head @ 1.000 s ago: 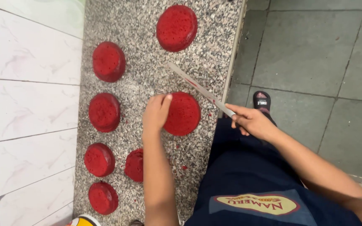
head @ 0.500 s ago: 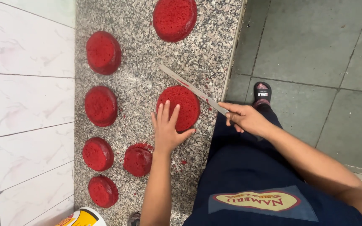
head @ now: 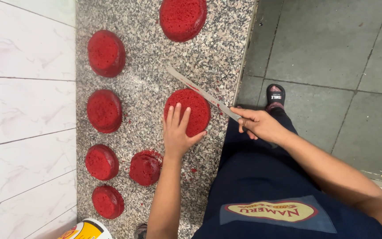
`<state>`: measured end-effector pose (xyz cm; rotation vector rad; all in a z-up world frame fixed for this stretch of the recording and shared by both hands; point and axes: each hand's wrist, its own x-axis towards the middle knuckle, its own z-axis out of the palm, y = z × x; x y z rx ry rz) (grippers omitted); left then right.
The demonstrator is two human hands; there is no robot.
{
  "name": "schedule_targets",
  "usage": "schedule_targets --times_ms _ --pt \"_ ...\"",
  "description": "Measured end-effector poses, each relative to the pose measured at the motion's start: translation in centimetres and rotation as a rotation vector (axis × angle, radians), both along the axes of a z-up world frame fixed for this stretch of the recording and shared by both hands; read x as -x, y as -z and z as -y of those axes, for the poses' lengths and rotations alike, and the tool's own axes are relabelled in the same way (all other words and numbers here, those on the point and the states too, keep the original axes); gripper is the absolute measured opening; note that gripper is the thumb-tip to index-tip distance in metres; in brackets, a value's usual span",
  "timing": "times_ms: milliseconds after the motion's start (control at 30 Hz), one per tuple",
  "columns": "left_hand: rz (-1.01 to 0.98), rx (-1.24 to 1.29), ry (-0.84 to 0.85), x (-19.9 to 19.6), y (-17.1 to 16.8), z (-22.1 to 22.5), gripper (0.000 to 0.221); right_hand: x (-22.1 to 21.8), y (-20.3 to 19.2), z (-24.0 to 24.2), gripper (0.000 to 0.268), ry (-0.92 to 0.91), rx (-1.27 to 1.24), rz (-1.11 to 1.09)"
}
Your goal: Trim and level red sponge cake layers using a serrated knife.
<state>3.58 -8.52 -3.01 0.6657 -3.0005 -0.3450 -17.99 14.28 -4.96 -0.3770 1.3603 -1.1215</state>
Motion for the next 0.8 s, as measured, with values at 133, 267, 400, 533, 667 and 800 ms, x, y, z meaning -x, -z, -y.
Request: schedule_targets --times_ms 133,267,400,533,667,800 --pt "-0.043 -0.01 0.002 -0.1 0.5 0.1 0.096 0.1 -0.5 -2.1 0.05 -0.024 -0.048 -0.039" --pt "-0.07 0.013 -0.012 -0.1 0.4 -0.1 0.094 -0.2 1.0 -4.3 0.051 -0.03 -0.034 -0.057" --pt "-0.126 0.029 -0.017 0.4 0.5 -0.8 0.092 0.3 -1.4 -0.8 0.052 -0.078 -0.06 -0.077" --pt "-0.186 0.073 -0.027 0.9 0.6 -1.7 0.091 0.0 -0.4 1.6 0.049 -0.054 0.024 -0.073" --pt "-0.194 0.074 -0.104 1.3 0.6 -2.3 0.086 -0.7 -0.8 -2.0 0.051 -0.084 -0.028 -0.1" --pt "-0.156 0.067 -0.191 1.5 1.3 -3.8 0.088 -1.7 1.6 -7.3 0.052 -0.007 -0.049 0.033"
